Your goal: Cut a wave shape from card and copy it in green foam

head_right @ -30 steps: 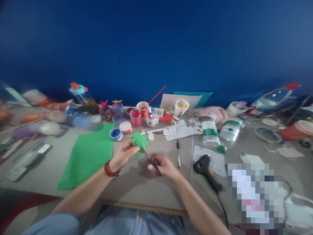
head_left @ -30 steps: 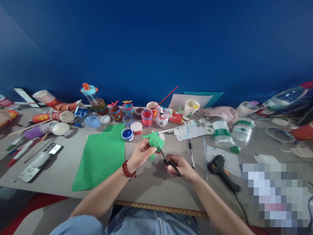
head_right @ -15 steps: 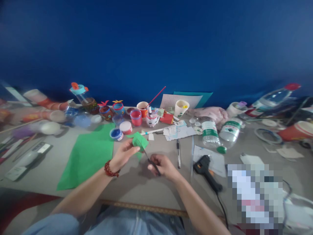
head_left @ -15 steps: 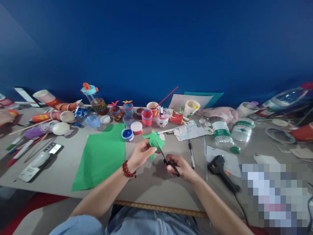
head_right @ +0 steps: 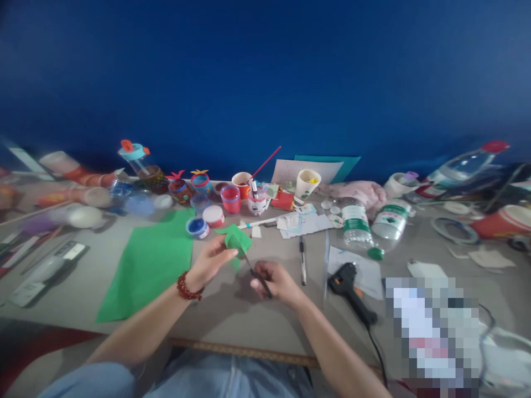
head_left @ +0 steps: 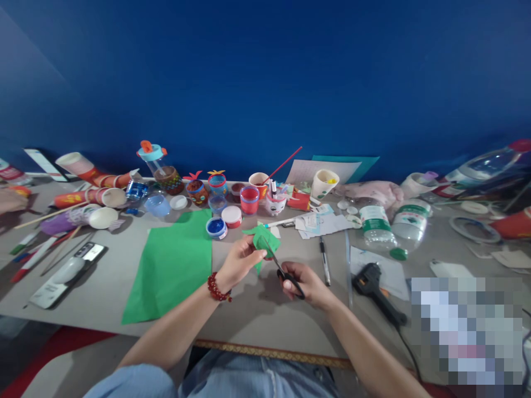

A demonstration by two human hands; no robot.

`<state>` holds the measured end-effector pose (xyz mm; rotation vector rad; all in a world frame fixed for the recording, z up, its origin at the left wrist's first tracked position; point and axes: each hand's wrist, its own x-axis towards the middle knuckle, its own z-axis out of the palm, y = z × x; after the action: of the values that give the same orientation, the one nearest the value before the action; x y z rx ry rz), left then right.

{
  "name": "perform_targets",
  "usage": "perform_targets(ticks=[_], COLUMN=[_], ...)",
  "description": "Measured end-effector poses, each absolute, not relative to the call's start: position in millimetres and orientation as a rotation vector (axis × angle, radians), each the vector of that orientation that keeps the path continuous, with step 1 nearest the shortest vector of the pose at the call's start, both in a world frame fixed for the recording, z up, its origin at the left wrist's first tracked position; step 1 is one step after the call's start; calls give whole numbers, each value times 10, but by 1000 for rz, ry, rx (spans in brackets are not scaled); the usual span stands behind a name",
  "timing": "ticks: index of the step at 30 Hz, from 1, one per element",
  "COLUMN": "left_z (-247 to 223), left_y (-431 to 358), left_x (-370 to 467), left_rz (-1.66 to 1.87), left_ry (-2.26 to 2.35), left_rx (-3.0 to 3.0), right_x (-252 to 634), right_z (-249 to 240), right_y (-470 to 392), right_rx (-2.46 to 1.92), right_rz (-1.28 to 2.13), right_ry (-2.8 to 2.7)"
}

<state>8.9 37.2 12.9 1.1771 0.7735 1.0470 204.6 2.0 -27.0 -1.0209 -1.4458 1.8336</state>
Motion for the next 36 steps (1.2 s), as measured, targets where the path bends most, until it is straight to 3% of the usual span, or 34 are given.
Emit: perform_targets(ticks=[36], left_z=[130], left_y=[349], left_x=[108], left_rz=[1016], left_ry=[798], left_rx=[1166], right_x=[2019], right_z=[-294], right_y=[21], right_rx=[-938], right_rz=[1833], right_ry=[-1470])
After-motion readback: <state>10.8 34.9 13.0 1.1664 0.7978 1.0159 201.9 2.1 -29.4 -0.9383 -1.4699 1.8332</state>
